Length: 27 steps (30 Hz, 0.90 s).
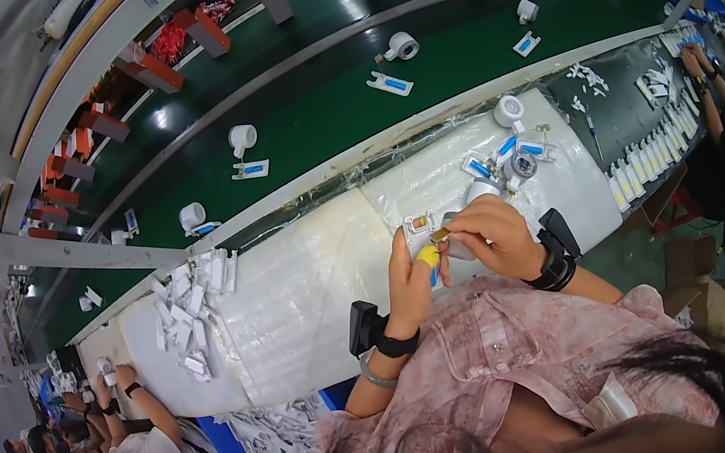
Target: The person inserts a battery into a white plastic housing, snaps a cover over it, and attaches a fan motor assembly before placing the completed fan on a conveyor belt. They then reach into a blue bin to gather more plastic parts and place them on the work surface to repeat the process.
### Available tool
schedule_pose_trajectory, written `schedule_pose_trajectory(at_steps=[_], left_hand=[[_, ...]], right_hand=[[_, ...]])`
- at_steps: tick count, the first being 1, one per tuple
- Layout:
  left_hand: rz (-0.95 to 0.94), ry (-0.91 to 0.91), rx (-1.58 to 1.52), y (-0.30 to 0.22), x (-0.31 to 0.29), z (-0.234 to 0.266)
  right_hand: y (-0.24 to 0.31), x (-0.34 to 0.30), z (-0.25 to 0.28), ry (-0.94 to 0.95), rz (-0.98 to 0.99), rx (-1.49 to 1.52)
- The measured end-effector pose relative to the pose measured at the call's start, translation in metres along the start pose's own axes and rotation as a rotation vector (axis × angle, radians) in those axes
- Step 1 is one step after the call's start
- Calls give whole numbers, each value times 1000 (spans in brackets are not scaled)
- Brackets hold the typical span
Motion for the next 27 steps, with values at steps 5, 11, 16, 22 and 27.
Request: schedule_pose_trajectory(at_steps=[5,11,16,22,27], left_hand=[[-31,30,78,-8,-5,-6],[-5,52,81,-6,-7,-11],[-19,50,91,-8,-8,-13],[-53,43,166,-11,-7,-13],[-60,51,296,-11,-7,-12]], right_hand=[[3,-3,-2,11,18,24],[4,-4,0,-10,43,-25],[5,-6,1,-20,46,-22],[5,-6,2,-32,54,-21],[3,-7,-1,-19,40,-9]])
Point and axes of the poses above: each hand's wrist, its own x-axis towards the middle knuckle, its own z-axis out of the back of the hand, y = z × x, the point moved 10 cm from there along x, towards the middle knuckle, and after that the axes turned 8 degrees about -y, right-handed, at the moved point
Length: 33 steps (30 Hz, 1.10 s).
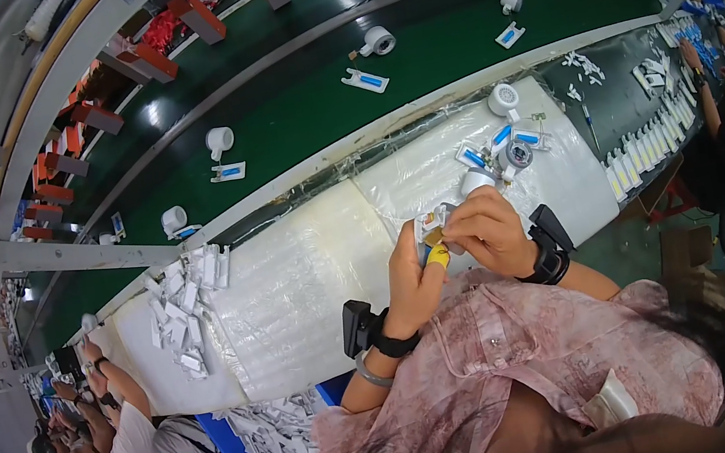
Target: The person inserts a battery into a white plastic housing, snaps a cover over it, and attaches a fan motor assembly before placing the completed fan on a conveyor belt. They then reach into a blue bin to gather more plastic parts and place them on the work surface to repeat the process.
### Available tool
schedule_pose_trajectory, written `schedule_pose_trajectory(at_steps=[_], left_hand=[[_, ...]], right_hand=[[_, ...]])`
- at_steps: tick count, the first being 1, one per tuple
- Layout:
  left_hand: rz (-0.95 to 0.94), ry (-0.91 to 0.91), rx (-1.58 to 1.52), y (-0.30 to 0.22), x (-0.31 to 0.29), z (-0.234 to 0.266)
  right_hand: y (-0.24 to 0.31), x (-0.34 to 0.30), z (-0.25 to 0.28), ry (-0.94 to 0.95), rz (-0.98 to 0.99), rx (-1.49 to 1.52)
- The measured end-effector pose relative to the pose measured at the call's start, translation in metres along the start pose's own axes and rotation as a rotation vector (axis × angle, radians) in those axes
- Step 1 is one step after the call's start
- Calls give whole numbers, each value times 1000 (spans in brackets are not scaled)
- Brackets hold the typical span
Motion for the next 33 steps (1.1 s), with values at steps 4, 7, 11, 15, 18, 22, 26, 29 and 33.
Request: schedule_pose_trajectory(at_steps=[4,7,11,15,18,22,26,29,33], left_hand=[[-25,5,-19,-1,2,0],[-60,6,33,2,3,4],[-146,34,34,-2,0,3],[-163,42,-33,0,0,4],[-149,19,-18,4,0,3],[-156,-9,39,12,0,6],[-203,-53,130,11,0,8],[-207,-82,183,10,0,10],[-220,-88,216,8,1,9]], right_hand=[[-9,-5,-3,-5,-66,28],[-12,-5,-5,-14,-84,51],[-10,-4,-6,6,-84,31],[-10,-2,-9,46,-62,31],[-7,1,-9,48,-36,23],[-8,0,-11,60,-35,9],[-9,-1,-10,52,-32,7],[-8,-1,-10,53,-24,15],[-10,-2,-10,59,-24,7]])
Point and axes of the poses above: each hand's wrist, its own x-axis towards the middle knuckle, its own z-axis out of the back of the hand, y = z × x, the point moved 10 cm from there along x, towards the middle knuckle, and after that the axes turned 8 degrees about -y, right-handed, at the moved point
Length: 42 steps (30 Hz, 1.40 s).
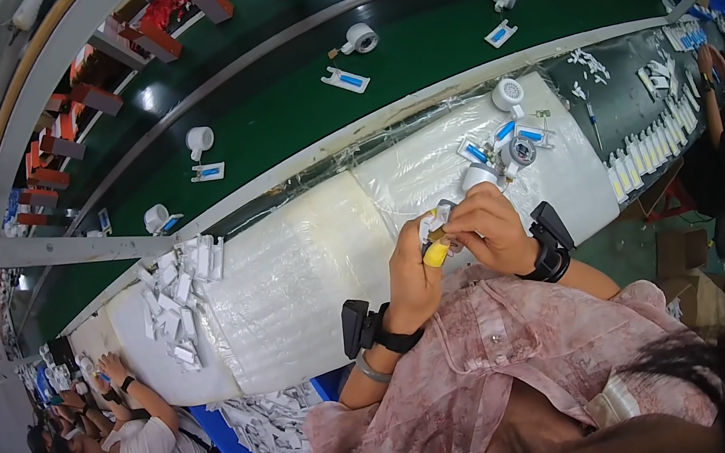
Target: The person inserts a battery into a white plastic housing, snaps a cover over it, and attaches a fan motor assembly before placing the completed fan on a conveyor belt. They then reach into a blue bin to gather more plastic parts and place them on the work surface to repeat the process.
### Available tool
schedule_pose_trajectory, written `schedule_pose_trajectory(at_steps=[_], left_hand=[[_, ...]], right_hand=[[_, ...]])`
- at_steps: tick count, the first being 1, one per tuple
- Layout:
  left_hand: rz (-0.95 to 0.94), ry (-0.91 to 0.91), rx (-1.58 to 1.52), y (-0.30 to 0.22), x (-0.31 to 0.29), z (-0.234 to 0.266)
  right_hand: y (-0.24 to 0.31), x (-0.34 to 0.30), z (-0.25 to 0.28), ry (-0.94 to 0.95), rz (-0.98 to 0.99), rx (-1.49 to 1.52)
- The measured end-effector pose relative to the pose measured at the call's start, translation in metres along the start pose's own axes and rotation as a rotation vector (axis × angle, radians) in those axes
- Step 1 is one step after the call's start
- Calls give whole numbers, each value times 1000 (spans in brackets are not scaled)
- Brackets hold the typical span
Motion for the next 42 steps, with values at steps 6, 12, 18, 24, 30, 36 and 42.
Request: schedule_pose_trajectory(at_steps=[6,12,18,24,30,36,42], left_hand=[[-21,-2,68,4,3,-3],[66,-5,73,6,7,-5],[78,80,64,14,5,-13],[261,152,61,20,2,-17],[88,50,61,12,2,-13],[202,34,29,12,-5,-14],[176,-19,6,10,-5,-14]], right_hand=[[-8,-7,0,-10,-30,-16],[1,1,0,-6,-11,-72],[-2,-2,1,74,103,-11],[0,2,1,103,140,-16],[2,-4,2,52,132,-46],[5,-9,3,22,148,-25],[5,-11,1,7,137,-33]])
Point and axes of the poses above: each hand's wrist, its own x-axis towards the middle knuckle, its own z-axis out of the back of the hand, y = z × x, the point moved 10 cm from there along x, towards the middle knuckle, and after that the axes turned 8 degrees about -y, right-handed, at the moved point
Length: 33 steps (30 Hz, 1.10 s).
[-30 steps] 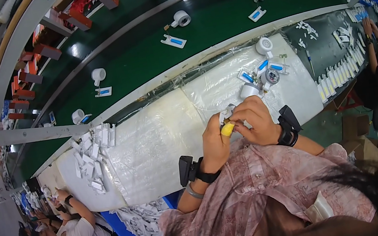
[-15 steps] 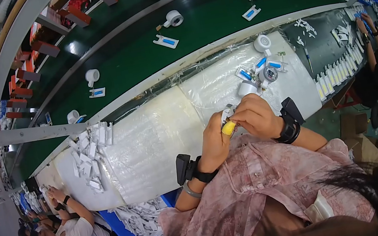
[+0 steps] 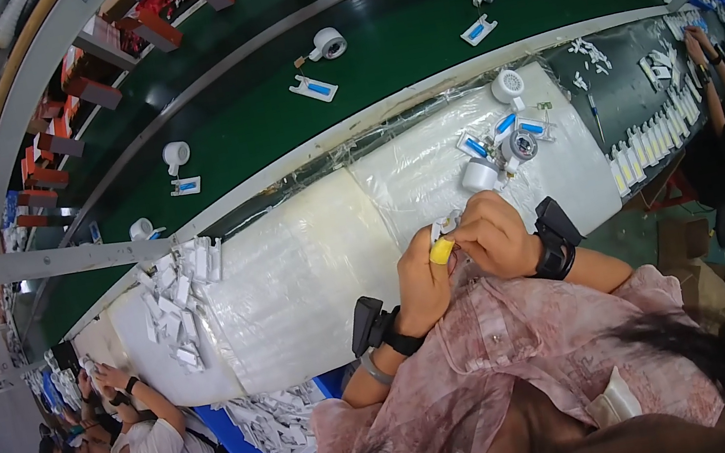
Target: The person inserts a battery into a white plastic housing, snaps a cover over it, and attaches a fan motor assembly before placing the completed fan on a conveyor belt. They then reach into a blue bin to gather more plastic parts and place them on the work surface to repeat the process.
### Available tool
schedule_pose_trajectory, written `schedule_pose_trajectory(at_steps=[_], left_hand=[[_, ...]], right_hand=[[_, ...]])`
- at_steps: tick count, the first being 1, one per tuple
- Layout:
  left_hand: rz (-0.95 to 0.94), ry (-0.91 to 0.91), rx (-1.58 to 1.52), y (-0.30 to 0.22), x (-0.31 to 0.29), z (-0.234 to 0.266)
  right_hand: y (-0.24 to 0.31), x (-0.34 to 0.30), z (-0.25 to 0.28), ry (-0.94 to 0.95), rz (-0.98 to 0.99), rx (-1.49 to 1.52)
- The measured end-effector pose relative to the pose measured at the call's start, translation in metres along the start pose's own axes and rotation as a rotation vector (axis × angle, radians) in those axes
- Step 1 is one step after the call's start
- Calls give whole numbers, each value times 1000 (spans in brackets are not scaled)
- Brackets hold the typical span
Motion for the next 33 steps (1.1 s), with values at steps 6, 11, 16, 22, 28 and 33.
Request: schedule_pose_trajectory(at_steps=[6,11,16,22,28,33], left_hand=[[62,-11,-19,13,8,7],[154,45,-182,30,31,24],[163,-232,-228,67,96,114],[109,-551,34,116,160,221],[-330,-692,944,96,224,193],[175,-667,820,144,311,170]], right_hand=[[-14,-2,-15,-2,-62,9],[-32,4,-26,64,-195,31],[-56,-28,-37,168,-303,-12],[-73,-50,-61,308,-389,89],[-92,-57,-81,400,-445,94],[-110,-62,-85,435,-457,69]])
Point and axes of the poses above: each hand's wrist, its own x-axis towards the middle knuckle, its own z-axis out of the back of the hand, y = z × x, the point moved 10 cm from there along x, towards the middle knuckle, and after that the axes turned 8 degrees about -y, right-handed, at the moved point
